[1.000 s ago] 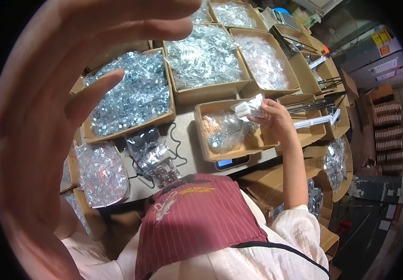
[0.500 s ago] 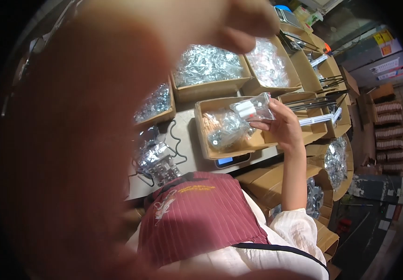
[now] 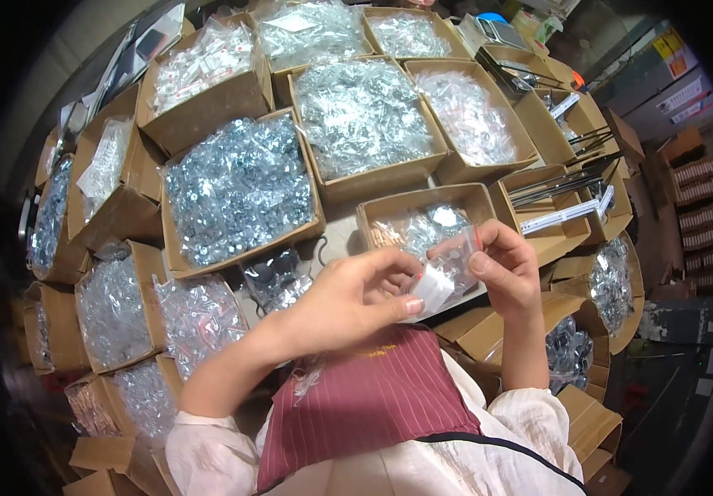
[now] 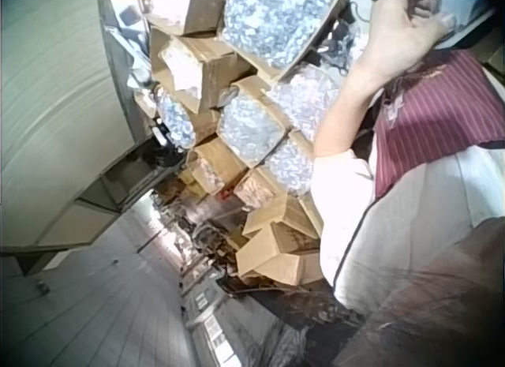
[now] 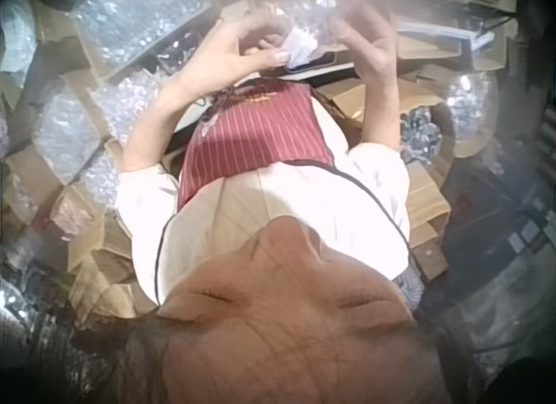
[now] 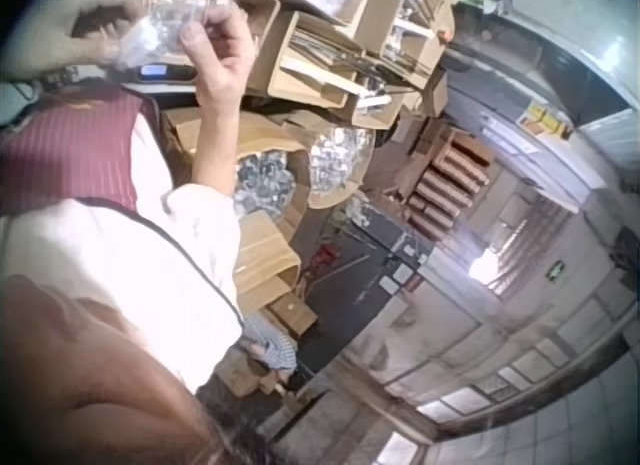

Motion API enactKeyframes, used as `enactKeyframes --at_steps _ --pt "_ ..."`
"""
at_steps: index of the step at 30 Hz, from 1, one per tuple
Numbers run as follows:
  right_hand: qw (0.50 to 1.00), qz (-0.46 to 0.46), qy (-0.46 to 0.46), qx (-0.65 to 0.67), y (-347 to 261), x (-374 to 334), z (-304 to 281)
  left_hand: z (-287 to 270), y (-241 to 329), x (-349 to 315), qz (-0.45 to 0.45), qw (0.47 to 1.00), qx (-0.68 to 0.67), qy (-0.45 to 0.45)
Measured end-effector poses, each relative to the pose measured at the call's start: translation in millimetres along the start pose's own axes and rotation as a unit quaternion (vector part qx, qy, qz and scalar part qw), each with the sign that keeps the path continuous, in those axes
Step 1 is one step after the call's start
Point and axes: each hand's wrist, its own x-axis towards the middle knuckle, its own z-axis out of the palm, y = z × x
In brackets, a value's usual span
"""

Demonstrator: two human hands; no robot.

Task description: The person weighs small metal parts and hooks on a digital scale, places them into plastic bags, and organizes the bags within various cardboard boxes on a work table.

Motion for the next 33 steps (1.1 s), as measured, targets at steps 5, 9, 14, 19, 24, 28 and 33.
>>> enactKeyframes --at_steps 5,9,14,19,24,28,33 --pt "0.999 0.019 0.024 0.016 -2.8 0.8 26.1 -0.4 -6.4 -4.5 0.017 0.997 0.059 0.047" --pt "0.994 0.042 0.028 0.097 11.1 -0.2 39.4 4.4 -18.6 -7.6 0.077 0.992 0.015 0.100" --pt "0.998 0.054 0.000 0.041 16.7 4.5 56.3 8.6 -23.7 -9.8 0.081 0.983 -0.085 0.140" --pt "0.996 0.043 0.027 0.074 14.6 5.5 61.8 14.5 -23.1 -13.7 0.057 0.971 -0.179 0.147" --pt "0.995 0.025 0.038 0.092 15.1 5.9 64.1 20.7 -47.0 -13.9 0.051 0.962 -0.211 0.165" --pt "0.997 0.026 0.034 0.062 13.2 5.2 60.0 23.8 -50.0 -13.5 0.056 0.959 -0.229 0.158" --pt "0.997 0.039 0.017 0.071 8.6 7.2 59.2 26.6 -50.1 -14.5 0.065 0.952 -0.257 0.156"
